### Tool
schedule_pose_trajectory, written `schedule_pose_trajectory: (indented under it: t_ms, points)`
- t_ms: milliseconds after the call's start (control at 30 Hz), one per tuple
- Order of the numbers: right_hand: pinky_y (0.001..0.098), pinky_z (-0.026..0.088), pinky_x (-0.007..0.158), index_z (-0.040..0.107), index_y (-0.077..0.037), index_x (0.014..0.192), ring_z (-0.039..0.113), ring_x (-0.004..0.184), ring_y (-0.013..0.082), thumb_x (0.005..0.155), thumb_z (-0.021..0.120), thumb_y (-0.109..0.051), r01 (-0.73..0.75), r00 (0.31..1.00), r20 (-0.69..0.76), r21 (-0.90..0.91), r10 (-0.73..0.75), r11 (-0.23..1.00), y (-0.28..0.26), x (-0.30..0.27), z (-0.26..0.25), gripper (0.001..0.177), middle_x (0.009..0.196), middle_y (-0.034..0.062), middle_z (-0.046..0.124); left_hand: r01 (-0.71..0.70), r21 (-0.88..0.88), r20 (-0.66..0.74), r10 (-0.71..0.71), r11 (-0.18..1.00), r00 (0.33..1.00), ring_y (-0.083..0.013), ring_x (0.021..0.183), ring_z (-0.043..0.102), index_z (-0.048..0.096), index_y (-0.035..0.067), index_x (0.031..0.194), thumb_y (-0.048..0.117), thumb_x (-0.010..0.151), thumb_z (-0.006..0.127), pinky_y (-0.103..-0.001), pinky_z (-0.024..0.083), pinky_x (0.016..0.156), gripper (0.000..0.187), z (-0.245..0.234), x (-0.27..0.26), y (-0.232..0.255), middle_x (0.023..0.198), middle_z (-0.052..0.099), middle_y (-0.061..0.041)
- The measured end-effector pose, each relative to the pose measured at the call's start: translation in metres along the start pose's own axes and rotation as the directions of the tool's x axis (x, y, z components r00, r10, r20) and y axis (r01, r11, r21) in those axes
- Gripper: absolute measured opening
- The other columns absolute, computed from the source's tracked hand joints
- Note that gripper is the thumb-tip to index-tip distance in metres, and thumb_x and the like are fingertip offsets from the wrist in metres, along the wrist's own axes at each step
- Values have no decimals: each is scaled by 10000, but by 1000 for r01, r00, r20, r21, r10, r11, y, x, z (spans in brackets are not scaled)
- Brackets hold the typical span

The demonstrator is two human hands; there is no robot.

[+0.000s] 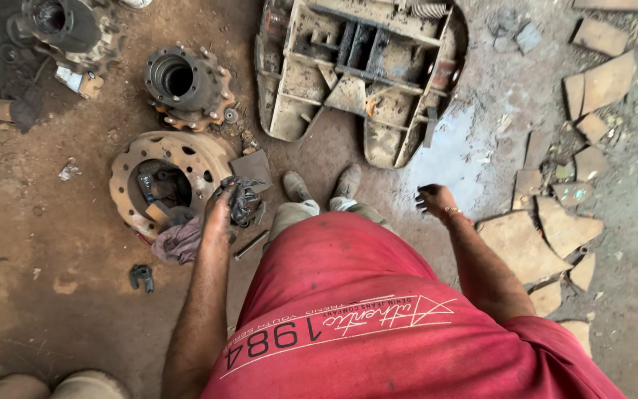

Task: The person sits on the ground and cleans a greasy metal part using a rag and pliers. They wipe the part repeatedly, then use pliers to scrape off residue before placing the part on the floor.

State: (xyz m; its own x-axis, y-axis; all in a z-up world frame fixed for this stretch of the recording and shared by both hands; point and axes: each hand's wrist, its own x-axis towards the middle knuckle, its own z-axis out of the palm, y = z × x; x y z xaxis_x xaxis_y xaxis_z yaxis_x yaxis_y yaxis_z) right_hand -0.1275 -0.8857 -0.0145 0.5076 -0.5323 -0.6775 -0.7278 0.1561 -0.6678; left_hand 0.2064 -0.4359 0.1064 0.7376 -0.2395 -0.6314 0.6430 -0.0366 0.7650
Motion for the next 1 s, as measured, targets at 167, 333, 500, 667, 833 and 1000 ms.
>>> schedule_pose_trajectory:
  t_ms: [167, 333, 500, 667, 833, 1000]
  points:
    - [346, 582, 608, 665, 10, 1225, 752, 796, 218, 1016, 605, -169, -2, 999, 48, -18, 3, 1000, -4, -13, 14, 281, 1014, 132, 774, -33, -144, 100, 47, 989, 994, -154, 780, 729, 722, 64, 1165, 268, 971, 655, -287, 584, 634, 290, 3, 10, 0, 966, 765, -56]
    - [330, 603, 635, 670, -5, 1226, 763, 824, 201, 1013, 591, -172, -13, 999, 40, -62, 15, 998, -4, -18, 13, 282, 1029, 120, 779, -5, -73, 88, 12, 997, 996, -125, 742, 690, 735, 74, 1179, 300, 982, 665, -282, 553, 567, 308, 11, 18, 3, 952, 756, -33]
    - [342, 602, 643, 678, -11, 1223, 761, 823, 205, 1018, 583, -177, -57, 998, 20, -35, 58, 998, -2, -24, 6, 280, 1034, 119, 782, -81, 2, 109, 80, 997, 991, -133, 784, 729, 724, 73, 1180, 281, 974, 665, -252, 551, 579, 299, 17, 17, 15, 952, 761, -32]
    - [348, 609, 642, 681, -2, 1221, 763, 819, 210, 1020, 590, -184, -73, 997, -6, -44, 73, 996, -1, -36, 1, 286, 1028, 125, 782, -89, -75, 180, 101, 993, 979, -134, 804, 724, 699, 84, 1225, 260, 989, 666, -244, 532, 569, 296, 23, 18, 19, 994, 753, -39]
    - [354, 619, 632, 691, -5, 1207, 773, 792, 221, 1002, 598, -180, -36, 999, -25, -40, 35, 999, -5, -39, 6, 285, 991, 130, 791, -119, -67, 251, 132, 991, 959, -111, 815, 731, 672, 108, 1244, 276, 999, 602, -220, 487, 519, 305, 8, 44, 3, 1045, 773, -13]
    - [352, 625, 614, 718, -11, 1177, 777, 766, 205, 994, 602, -202, -23, 999, -42, -71, 20, 997, -2, -42, 12, 289, 978, 107, 796, -25, -192, 338, 90, 981, 937, -90, 663, 652, 695, 85, 1266, 287, 1053, 581, -212, 475, 479, 315, -10, 75, -16, 960, 748, -48]
